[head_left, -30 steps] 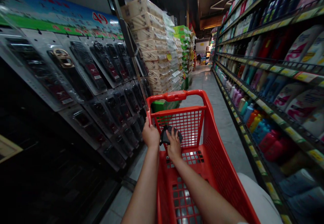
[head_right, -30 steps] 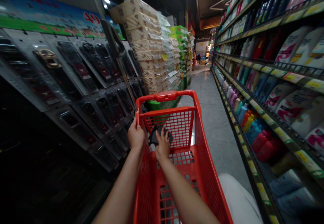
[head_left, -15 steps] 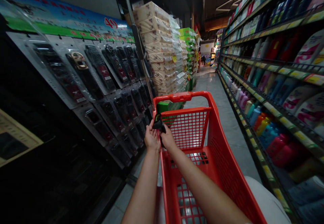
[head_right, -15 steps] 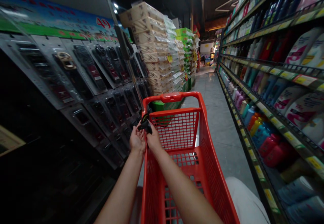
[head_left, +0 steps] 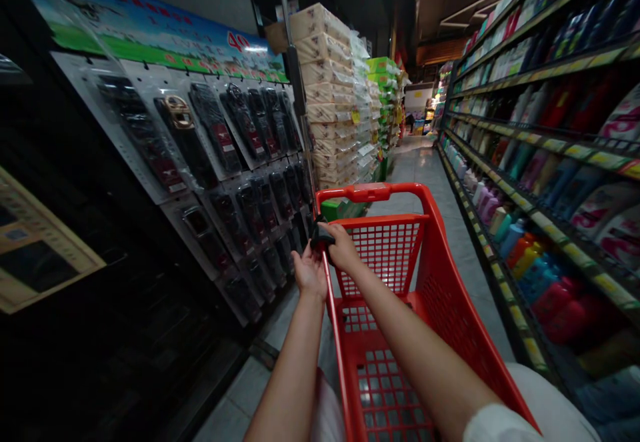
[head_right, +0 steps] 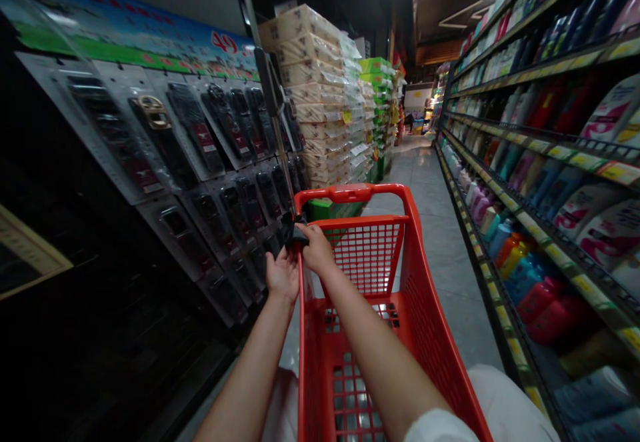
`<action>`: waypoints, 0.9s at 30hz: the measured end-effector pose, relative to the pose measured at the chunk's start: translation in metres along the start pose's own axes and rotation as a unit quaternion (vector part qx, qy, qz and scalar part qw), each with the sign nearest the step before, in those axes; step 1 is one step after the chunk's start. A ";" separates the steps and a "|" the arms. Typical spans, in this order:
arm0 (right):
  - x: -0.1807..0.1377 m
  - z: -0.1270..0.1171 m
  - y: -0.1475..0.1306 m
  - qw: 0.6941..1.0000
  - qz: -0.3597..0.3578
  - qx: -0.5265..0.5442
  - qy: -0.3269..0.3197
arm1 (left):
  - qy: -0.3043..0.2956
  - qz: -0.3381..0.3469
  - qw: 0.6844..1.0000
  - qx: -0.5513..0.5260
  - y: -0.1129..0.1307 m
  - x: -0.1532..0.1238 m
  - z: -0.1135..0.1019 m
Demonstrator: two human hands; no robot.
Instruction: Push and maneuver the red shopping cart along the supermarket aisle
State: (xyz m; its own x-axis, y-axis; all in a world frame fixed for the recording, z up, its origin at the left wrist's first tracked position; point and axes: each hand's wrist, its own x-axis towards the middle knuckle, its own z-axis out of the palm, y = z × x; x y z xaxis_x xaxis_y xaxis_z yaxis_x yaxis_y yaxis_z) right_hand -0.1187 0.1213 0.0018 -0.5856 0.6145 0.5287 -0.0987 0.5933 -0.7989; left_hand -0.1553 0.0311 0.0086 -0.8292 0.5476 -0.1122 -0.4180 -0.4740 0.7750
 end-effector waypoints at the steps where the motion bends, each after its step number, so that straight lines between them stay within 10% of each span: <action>1: 0.006 -0.004 0.001 1.000 -0.004 -0.007 -0.013 | -0.007 -0.003 1.000 0.002 0.000 0.000 0.000; 12: -0.070 -0.052 -0.001 0.970 -0.096 -0.032 -0.221 | -0.107 -0.005 0.994 0.022 0.008 0.005 -0.008; 20: -0.056 -0.049 -0.008 0.978 -0.052 -0.063 -0.194 | -0.112 -0.055 0.991 -0.056 0.007 0.008 -0.007; 27: -0.110 -0.072 -0.024 0.938 -0.115 -0.094 -0.312 | -0.099 -0.053 0.989 -0.094 0.004 0.010 -0.006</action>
State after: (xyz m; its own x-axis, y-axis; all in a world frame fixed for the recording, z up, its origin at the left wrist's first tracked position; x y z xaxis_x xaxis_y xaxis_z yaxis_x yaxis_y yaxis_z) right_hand 0.0061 0.0767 -0.0168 -0.9290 0.0694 0.3636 -0.1709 0.7909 -0.5877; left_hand -0.1675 0.0305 0.0072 -0.6957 0.7167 -0.0489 -0.5760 -0.5158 0.6342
